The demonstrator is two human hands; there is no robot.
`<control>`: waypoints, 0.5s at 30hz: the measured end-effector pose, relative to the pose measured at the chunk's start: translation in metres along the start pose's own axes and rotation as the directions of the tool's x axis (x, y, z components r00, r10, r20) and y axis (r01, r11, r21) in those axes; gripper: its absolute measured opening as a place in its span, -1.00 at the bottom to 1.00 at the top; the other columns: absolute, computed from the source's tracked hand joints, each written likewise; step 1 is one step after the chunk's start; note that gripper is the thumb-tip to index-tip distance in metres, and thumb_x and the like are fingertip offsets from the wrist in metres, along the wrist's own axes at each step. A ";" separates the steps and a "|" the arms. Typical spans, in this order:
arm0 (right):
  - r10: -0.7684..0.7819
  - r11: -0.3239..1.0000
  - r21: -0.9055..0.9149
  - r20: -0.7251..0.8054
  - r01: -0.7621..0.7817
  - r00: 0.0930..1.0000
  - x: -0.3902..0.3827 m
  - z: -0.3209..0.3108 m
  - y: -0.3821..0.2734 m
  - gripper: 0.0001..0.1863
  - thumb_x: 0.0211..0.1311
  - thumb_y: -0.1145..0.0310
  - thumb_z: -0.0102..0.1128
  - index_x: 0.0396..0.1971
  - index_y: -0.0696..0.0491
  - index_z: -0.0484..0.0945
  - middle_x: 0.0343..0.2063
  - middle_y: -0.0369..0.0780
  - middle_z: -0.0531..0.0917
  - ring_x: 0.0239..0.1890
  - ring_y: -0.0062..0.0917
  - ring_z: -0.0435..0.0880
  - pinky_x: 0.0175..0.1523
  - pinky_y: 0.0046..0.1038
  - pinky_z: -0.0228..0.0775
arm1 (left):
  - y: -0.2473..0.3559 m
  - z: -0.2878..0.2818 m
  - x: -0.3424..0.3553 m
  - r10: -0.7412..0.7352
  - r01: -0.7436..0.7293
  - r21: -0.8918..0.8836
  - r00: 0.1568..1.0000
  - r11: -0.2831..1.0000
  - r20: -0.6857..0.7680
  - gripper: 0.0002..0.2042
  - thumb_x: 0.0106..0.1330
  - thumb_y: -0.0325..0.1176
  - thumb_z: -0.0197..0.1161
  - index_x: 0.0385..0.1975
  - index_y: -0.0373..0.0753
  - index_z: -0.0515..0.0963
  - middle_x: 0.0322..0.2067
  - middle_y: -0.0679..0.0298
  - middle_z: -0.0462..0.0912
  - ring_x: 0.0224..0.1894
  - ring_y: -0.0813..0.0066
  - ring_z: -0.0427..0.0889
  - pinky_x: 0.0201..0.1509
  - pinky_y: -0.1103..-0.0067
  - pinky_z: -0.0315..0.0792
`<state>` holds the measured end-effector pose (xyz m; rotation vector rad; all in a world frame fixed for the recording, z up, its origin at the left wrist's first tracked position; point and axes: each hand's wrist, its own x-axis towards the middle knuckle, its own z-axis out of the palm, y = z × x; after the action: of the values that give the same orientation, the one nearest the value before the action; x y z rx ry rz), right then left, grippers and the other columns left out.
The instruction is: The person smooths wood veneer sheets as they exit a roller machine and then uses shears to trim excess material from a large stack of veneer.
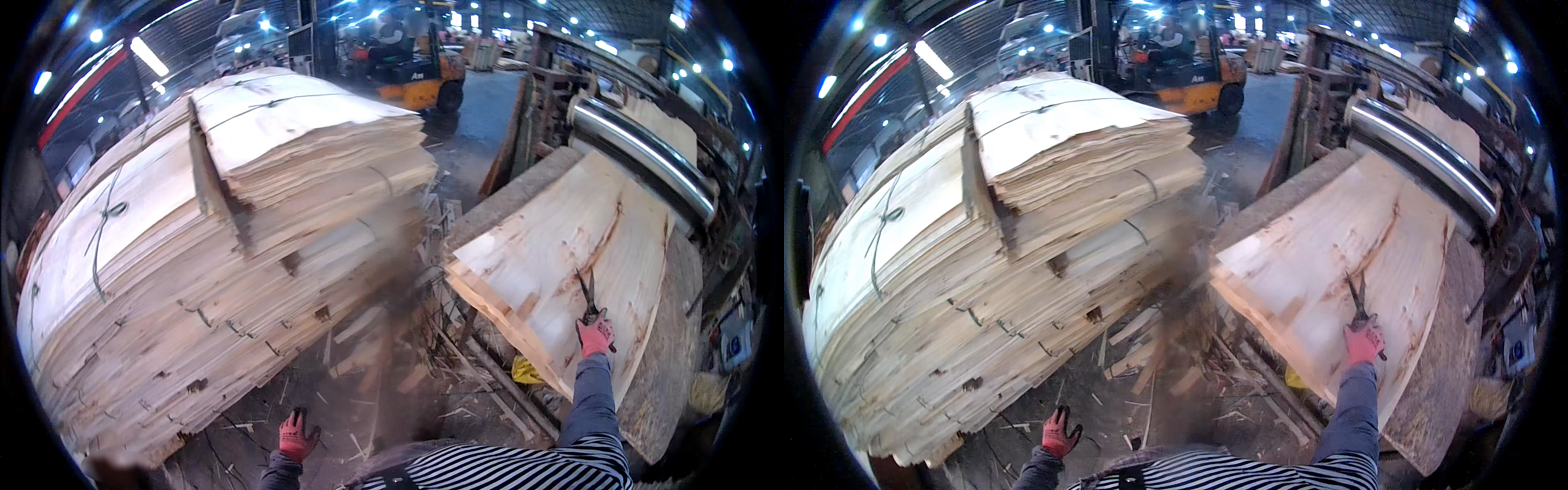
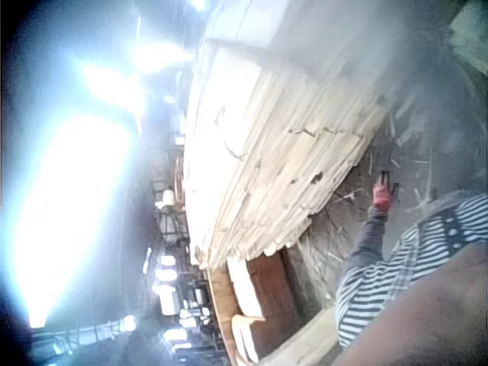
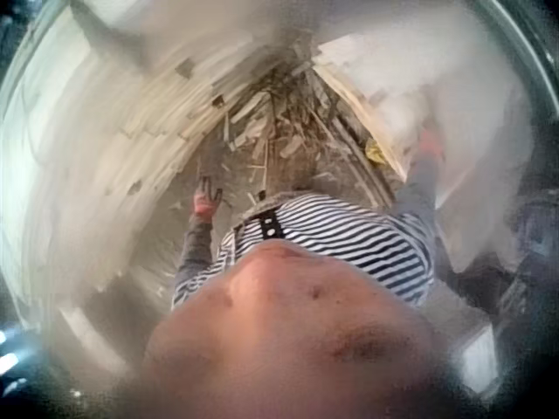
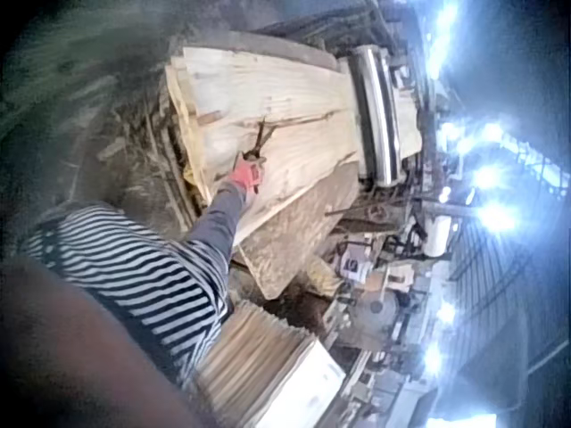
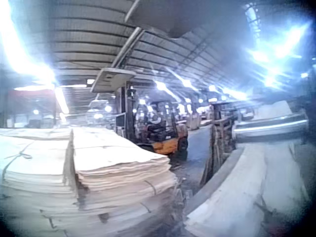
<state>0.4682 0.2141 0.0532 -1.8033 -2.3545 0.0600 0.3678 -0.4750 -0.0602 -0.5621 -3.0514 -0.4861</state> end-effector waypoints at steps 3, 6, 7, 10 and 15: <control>-0.034 0.999 -0.029 0.151 0.039 0.988 -0.017 -0.012 -0.006 -0.08 -0.13 -0.12 0.15 0.20 0.08 0.05 0.01 -0.06 0.37 0.02 -0.26 0.37 0.09 -0.28 0.15 | 0.011 -0.002 0.006 0.027 -0.028 0.016 0.996 0.999 0.081 -0.34 0.03 -0.01 0.15 0.09 -0.27 0.22 0.06 -0.02 0.28 0.04 0.05 0.30 0.11 0.27 0.15; -0.143 0.979 0.147 0.018 0.139 0.989 -0.021 0.006 0.012 -0.11 -0.13 -0.14 0.15 0.16 0.09 0.13 -0.04 -0.03 0.42 0.00 -0.29 0.40 0.07 -0.32 0.18 | 0.026 0.019 0.019 0.099 -0.091 -0.061 0.986 0.994 0.131 -0.32 0.03 0.01 0.16 0.11 -0.28 0.20 0.05 -0.03 0.29 0.06 0.03 0.30 0.13 0.29 0.16; -0.183 0.952 0.241 -0.054 0.191 0.982 -0.028 0.010 0.018 -0.14 -0.14 -0.14 0.15 0.13 0.10 0.17 -0.07 -0.02 0.45 -0.02 -0.29 0.42 0.06 -0.33 0.20 | 0.029 0.026 0.026 0.126 -0.115 -0.083 0.981 0.990 0.144 -0.31 0.02 0.02 0.16 0.11 -0.28 0.20 0.05 -0.03 0.29 0.06 0.02 0.29 0.14 0.30 0.16; -0.315 0.611 0.782 0.099 0.122 0.944 -0.077 -0.013 -0.018 -0.47 -0.08 0.07 0.26 -0.18 0.12 0.41 -0.44 -0.20 0.52 -0.47 -0.51 0.45 -0.42 -0.47 0.26 | 0.057 0.036 0.049 0.193 -0.135 -0.295 0.965 0.946 0.177 -0.36 0.03 -0.14 0.25 0.10 -0.29 0.22 0.06 0.01 0.30 0.05 0.15 0.35 0.12 0.44 0.23; -0.686 0.132 0.971 0.234 -0.198 0.689 -0.198 -0.032 -0.107 -0.32 -0.06 0.26 0.31 0.08 0.13 0.22 -0.14 -0.14 0.46 -0.12 -0.46 0.44 -0.07 -0.47 0.34 | 0.184 -0.020 0.078 0.494 0.084 -0.953 0.840 0.291 0.225 -0.41 0.18 -0.38 0.11 0.20 -0.28 0.04 0.11 0.18 0.27 0.11 0.44 0.30 0.15 0.55 0.20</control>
<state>0.4207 -0.0073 0.0764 -0.5578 -1.8629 2.0169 0.3572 -0.2905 0.0181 -1.2304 -2.5275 -2.5618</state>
